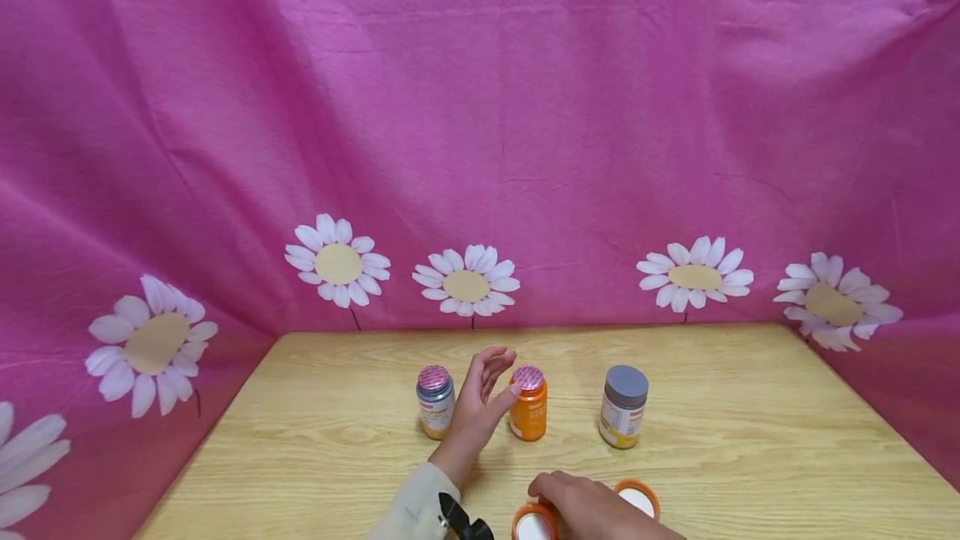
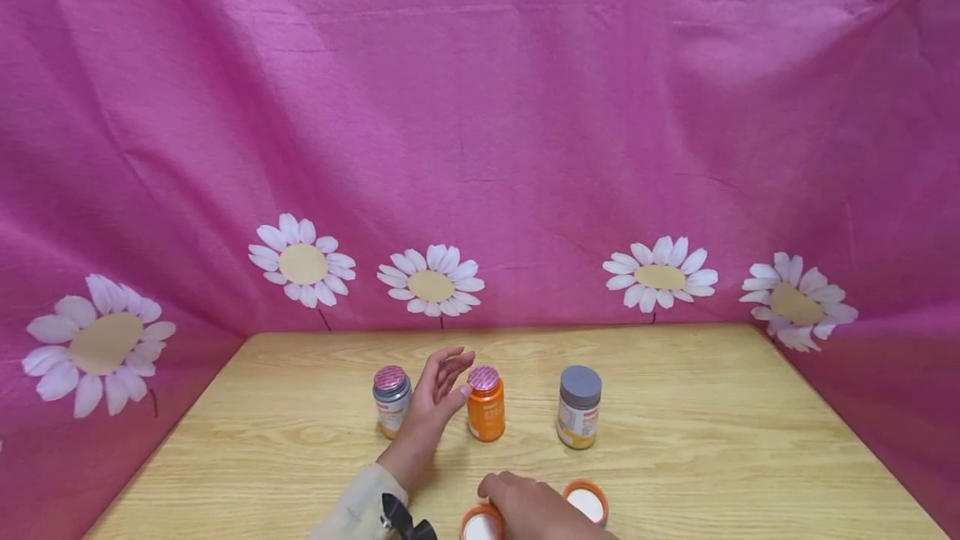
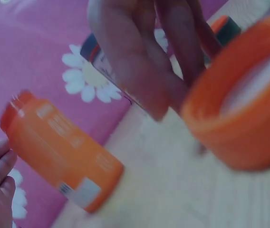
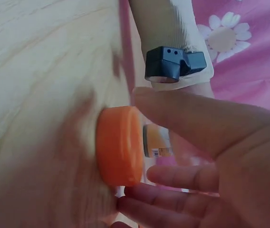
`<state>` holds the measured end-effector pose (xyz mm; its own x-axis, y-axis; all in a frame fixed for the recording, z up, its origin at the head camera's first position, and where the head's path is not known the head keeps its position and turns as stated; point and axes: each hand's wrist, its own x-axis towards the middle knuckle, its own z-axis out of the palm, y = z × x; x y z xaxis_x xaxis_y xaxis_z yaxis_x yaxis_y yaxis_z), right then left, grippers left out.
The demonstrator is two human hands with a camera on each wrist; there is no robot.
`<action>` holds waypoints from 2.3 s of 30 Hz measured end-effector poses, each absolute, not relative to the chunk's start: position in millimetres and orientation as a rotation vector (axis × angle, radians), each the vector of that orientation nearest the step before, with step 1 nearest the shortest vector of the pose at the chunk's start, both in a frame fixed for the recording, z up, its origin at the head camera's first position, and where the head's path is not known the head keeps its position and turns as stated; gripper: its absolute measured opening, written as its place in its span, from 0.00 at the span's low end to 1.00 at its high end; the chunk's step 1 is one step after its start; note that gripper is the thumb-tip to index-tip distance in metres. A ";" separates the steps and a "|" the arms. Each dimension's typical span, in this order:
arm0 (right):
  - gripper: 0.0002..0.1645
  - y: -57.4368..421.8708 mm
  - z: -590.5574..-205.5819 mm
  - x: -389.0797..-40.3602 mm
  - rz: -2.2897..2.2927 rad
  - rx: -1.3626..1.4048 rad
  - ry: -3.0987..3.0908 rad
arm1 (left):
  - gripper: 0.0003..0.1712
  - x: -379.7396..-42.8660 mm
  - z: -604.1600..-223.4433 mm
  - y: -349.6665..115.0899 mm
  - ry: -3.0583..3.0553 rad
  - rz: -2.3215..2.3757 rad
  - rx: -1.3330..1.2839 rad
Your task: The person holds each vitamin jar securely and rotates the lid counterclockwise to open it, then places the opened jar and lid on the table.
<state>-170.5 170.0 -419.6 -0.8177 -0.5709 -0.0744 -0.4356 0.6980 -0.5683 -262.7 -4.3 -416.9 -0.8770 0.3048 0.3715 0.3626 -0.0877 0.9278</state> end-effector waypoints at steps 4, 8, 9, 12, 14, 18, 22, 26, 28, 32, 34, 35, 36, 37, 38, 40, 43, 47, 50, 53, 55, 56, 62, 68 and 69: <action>0.31 176.2 -408.8 -170.1 -0.890 -0.729 2.595 | 0.30 -254.9 -399.4 -1.6 -2.056 -2.067 -0.860; 0.32 185.3 -391.9 -165.2 -0.946 -0.749 2.677 | 0.28 -242.8 -381.8 4.0 -1.981 -2.052 -0.920; 0.31 188.1 -388.2 -163.2 -0.949 -0.773 2.730 | 0.28 -238.8 -378.1 6.2 -1.960 -2.051 -0.937; 0.31 196.8 -377.6 -159.2 -0.930 -0.843 2.914 | 0.26 -227.1 -369.4 14.2 -1.908 -2.048 -1.011; 0.29 201.4 -370.8 -158.8 -0.930 -0.847 3.022 | 0.25 -221.7 -365.5 20.3 -1.871 -2.036 -1.087; 0.25 207.2 -359.3 -163.5 -0.988 -0.844 3.155 | 0.24 -218.1 -360.4 33.2 -1.817 -2.061 -1.213; 0.23 213.2 -350.5 -169.2 -1.055 -0.819 3.206 | 0.23 -219.0 -358.9 46.6 -1.850 -2.115 -1.252; 0.23 221.4 -342.4 -174.0 -1.090 -0.738 3.255 | 0.22 -225.3 -364.3 59.9 -1.940 -2.132 -1.242; 0.22 225.6 -339.5 -177.3 -1.090 -0.699 3.274 | 0.22 -231.9 -371.5 66.3 -1.987 -2.141 -1.228; 0.23 233.9 -336.9 -184.9 -1.075 -0.604 3.303 | 0.23 -244.3 -388.1 79.6 -2.154 -2.127 -1.096; 0.25 238.3 -337.7 -188.5 -1.031 -0.540 3.329 | 0.25 -247.7 -394.2 86.1 -2.269 -2.100 -0.976; 0.26 240.6 -338.5 -190.2 -1.003 -0.501 3.341 | 0.26 -248.7 -396.5 89.0 -2.318 -2.089 -0.919; 0.28 242.8 -339.9 -191.7 -0.977 -0.467 3.346 | 0.27 -249.4 -398.6 91.5 -2.353 -2.083 -0.869; 0.30 244.7 -341.4 -193.2 -0.953 -0.433 3.346 | 0.28 -250.2 -401.0 93.7 -2.383 -2.076 -0.826; 0.31 246.3 -343.4 -194.6 -0.934 -0.399 3.339 | 0.29 -251.0 -403.5 95.5 -2.401 -2.072 -0.796; 0.35 249.1 -348.4 -197.2 -0.921 -0.346 3.313 | 0.31 -252.3 -408.8 98.2 -2.426 -2.071 -0.757; 0.38 252.0 -356.8 -201.4 -0.955 -0.297 3.261 | 0.34 -254.7 -418.1 102.3 -2.486 -2.035 -0.722; 0.41 255.1 -368.3 -206.4 -1.017 -0.247 3.184 | 0.39 -255.7 -426.8 108.6 -2.625 -1.940 -0.684; 0.44 255.7 -375.6 -209.2 -1.032 -0.202 3.149 | 0.42 -255.7 -430.6 112.6 -2.750 -1.833 -0.658; 0.46 255.4 -380.5 -211.2 -1.027 -0.163 3.142 | 0.42 -255.7 -434.4 115.1 -2.827 -1.740 -0.646; 0.46 255.1 -381.9 -211.6 -1.020 -0.145 3.141 | 0.42 -256.4 -437.6 116.1 -2.849 -1.700 -0.632; 0.46 254.9 -382.7 -211.8 -1.019 -0.138 3.139 | 0.42 -256.8 -439.2 116.5 -2.852 -1.689 -0.623; 0.44 252.8 -386.6 -212.7 -1.048 -0.139 3.124 | 0.41 -259.1 -445.3 118.6 -2.840 -1.685 -0.570; 0.38 250.7 -387.7 -213.6 -1.059 -0.156 3.153 | 0.37 -258.8 -445.6 121.6 -2.830 -1.578 -0.580; 0.38 250.5 -387.6 -213.8 -1.048 -0.152 3.162 | 0.36 -258.6 -445.4 122.1 -2.831 -1.553 -0.583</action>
<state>-213.8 250.5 -387.6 -0.9772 -0.0252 0.2107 -0.1461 0.8002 -0.5817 -258.6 122.1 -445.4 -0.9276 0.3706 0.0478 0.2394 0.4914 0.8374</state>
